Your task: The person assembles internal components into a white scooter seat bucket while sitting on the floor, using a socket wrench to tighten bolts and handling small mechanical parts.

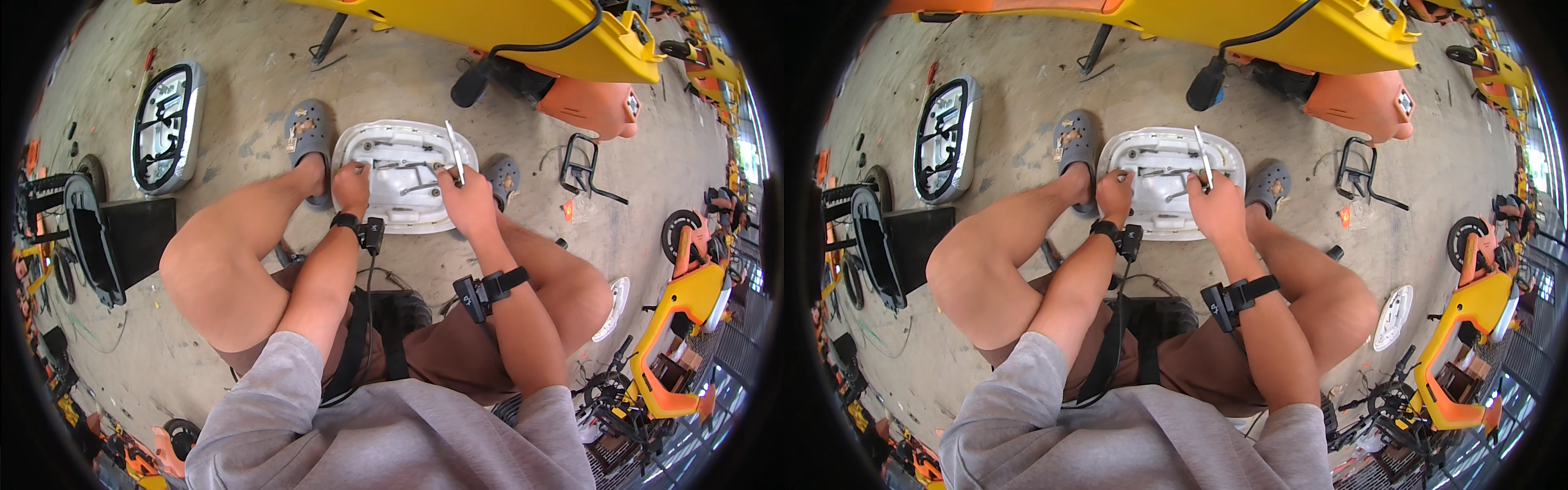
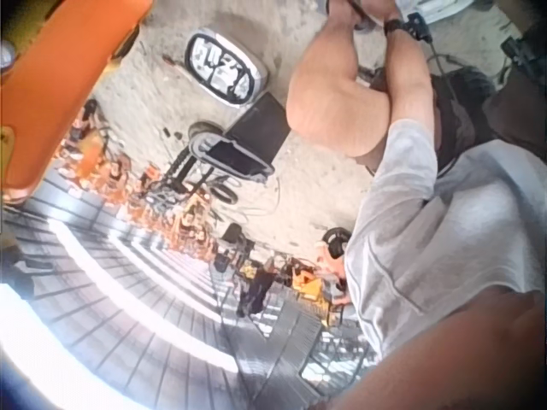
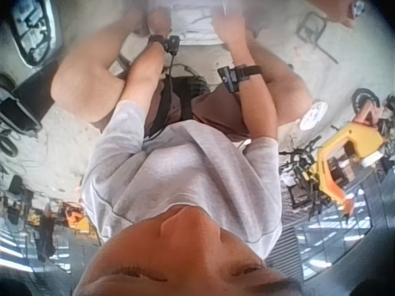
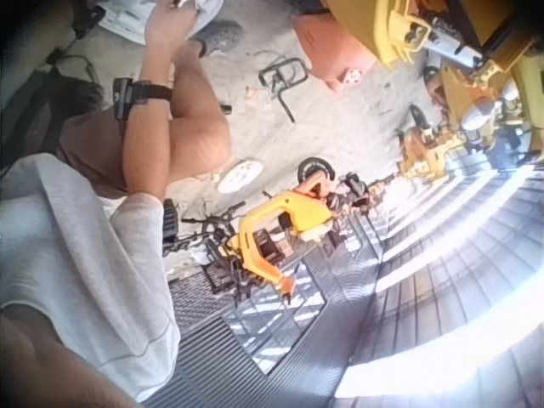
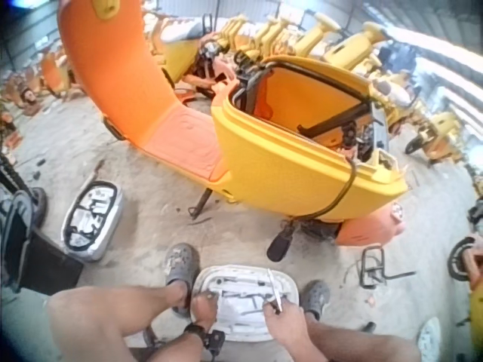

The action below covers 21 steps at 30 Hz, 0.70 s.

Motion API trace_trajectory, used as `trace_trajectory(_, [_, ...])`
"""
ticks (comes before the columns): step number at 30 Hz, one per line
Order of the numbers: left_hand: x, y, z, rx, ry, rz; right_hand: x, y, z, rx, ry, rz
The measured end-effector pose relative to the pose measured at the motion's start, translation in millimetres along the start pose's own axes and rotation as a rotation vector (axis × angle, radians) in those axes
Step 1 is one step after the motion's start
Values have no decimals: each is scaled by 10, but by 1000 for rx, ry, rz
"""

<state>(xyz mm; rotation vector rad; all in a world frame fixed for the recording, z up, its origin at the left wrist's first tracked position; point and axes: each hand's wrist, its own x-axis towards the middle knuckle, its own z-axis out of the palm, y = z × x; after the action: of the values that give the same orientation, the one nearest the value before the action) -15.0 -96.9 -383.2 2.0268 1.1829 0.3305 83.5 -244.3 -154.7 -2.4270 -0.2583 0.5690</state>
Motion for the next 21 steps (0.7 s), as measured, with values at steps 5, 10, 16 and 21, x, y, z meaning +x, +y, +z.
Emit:
trace_trajectory(5, [14, -5, 38, 65, -35, 76, -10, 23, 1, 20, 15, -19])
trace_trajectory(10, [127, -421, 184, 90, -31, 160, -11, 32, 82, -48, 50, -77])
trace_trajectory(16, [-9, 23, 45, -29, -133, -21, -69, 208, 105, -89, 87, -114])
trace_trajectory(21, [126, -259, 150, 94, -57, 116, -122, 46, 130, -106, 46, -183])
